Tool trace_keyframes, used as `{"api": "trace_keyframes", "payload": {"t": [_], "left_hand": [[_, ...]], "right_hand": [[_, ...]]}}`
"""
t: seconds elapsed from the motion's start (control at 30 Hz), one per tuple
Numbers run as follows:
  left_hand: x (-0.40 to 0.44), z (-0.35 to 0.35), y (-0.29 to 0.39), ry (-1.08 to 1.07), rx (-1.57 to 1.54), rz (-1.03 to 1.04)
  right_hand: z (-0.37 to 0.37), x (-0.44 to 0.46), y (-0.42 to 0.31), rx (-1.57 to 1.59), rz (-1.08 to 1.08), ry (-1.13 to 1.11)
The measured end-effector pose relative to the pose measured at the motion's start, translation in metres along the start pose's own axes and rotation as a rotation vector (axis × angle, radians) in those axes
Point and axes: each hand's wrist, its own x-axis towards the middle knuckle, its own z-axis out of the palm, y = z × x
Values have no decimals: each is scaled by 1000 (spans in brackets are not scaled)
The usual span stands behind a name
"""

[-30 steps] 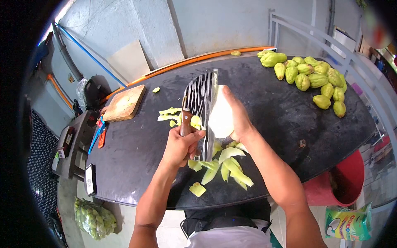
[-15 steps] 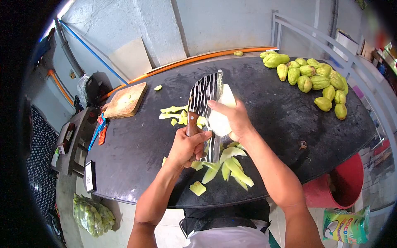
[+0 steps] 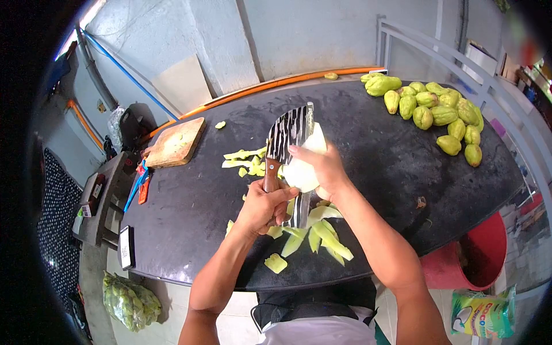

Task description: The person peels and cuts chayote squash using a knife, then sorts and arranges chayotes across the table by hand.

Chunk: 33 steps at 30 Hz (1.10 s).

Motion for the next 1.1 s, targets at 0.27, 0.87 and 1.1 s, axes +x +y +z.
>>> {"api": "trace_keyframes", "payload": {"t": [0.27,0.87,1.1], "left_hand": [[-13,-1,16,312,70,303],[-25,29,-24,45,1113,869],[-27,33,-19,64,1057,742]], "right_hand": [[-13,4,-22,552,93,175],[-34,11,-13,547,-307,172],[-40,23,14,599,-542,-7]]}}
